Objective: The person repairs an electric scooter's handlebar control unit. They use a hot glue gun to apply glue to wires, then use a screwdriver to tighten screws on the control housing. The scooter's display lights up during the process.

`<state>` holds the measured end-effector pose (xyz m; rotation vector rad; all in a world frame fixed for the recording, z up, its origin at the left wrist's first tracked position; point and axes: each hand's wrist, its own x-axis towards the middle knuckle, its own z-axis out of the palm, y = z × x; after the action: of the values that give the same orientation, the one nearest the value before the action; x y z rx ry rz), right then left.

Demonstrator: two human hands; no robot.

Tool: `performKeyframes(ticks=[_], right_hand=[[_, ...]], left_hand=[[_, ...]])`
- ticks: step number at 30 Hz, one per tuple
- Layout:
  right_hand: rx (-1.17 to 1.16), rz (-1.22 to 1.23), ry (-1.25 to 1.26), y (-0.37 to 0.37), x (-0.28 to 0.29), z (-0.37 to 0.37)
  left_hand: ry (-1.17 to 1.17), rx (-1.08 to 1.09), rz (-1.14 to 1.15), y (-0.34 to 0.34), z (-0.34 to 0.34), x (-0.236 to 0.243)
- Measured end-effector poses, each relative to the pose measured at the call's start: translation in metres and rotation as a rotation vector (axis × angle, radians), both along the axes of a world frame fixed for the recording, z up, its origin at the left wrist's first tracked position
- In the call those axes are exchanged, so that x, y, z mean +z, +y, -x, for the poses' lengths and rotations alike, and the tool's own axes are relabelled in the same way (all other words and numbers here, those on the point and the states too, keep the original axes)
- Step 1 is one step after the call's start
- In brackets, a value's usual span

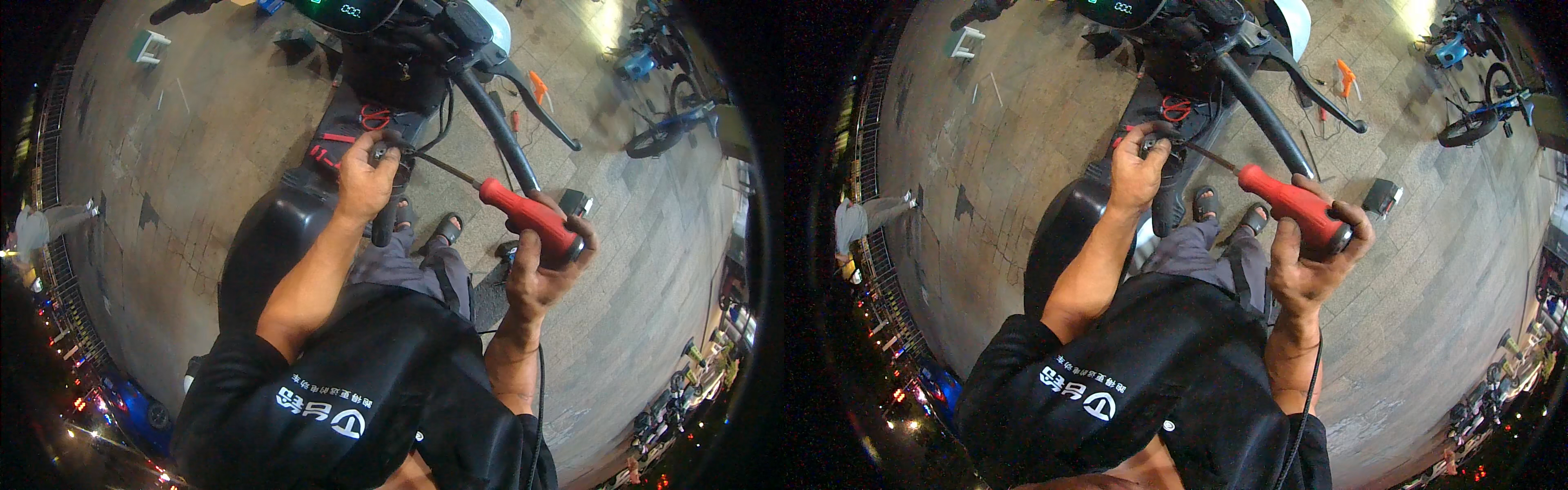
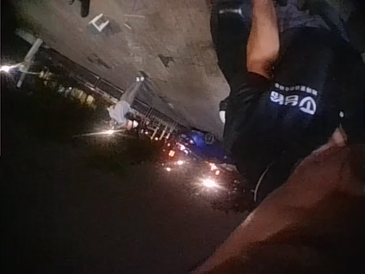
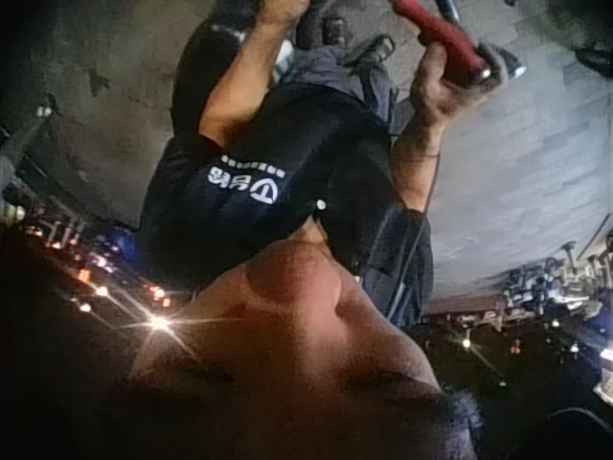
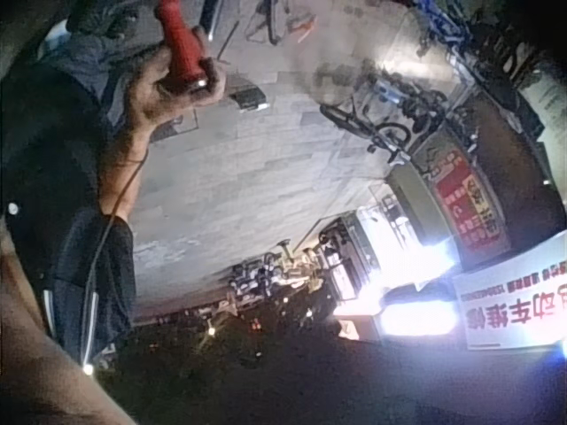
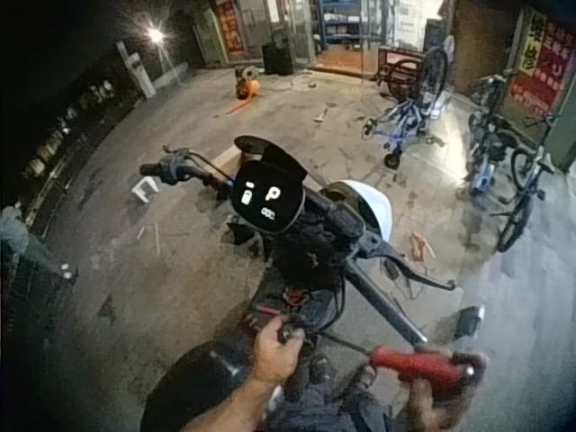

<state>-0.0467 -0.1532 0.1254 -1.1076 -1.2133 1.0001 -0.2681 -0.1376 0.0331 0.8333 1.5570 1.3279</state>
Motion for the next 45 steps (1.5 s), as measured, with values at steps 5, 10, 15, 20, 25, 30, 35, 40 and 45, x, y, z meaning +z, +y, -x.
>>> performKeyframes(ticks=[5, 10, 15, 20, 25, 30, 35, 40, 45], right_hand=[[-0.034, 0.076, 0.026, 0.002, 0.005, 0.000], [-0.058, 0.125, 0.038, 0.004, 0.014, 0.005], [0.107, -0.102, -0.199, 0.005, 0.009, -0.005], [0.211, -0.273, -0.495, 0.002, 0.021, -0.006], [0.278, -0.369, -0.515, -0.010, 0.018, 0.001], [0.307, -0.270, -0.353, -0.015, 0.007, -0.008], [0.066, 0.010, -0.127, 0.010, 0.022, -0.008], [0.049, 0.109, -0.134, 0.017, 0.029, -0.004], [0.365, -0.277, -0.294, 0.027, 0.031, -0.006]], left_hand=[[0.070, -0.024, -0.008, -0.001, 0.003, -0.001], [0.106, -0.028, -0.018, -0.001, 0.001, 0.002], [0.050, -0.009, 0.014, 0.000, -0.001, 0.003], [-0.027, -0.001, -0.020, -0.001, -0.001, -0.007], [-0.114, 0.053, -0.033, 0.000, -0.007, -0.007], [-0.136, 0.039, -0.035, 0.001, -0.005, -0.010], [-0.082, -0.023, -0.053, 0.002, -0.003, -0.007], [-0.035, -0.022, -0.067, 0.003, -0.003, -0.008], [-0.063, -0.017, -0.067, 0.002, -0.003, -0.010]])
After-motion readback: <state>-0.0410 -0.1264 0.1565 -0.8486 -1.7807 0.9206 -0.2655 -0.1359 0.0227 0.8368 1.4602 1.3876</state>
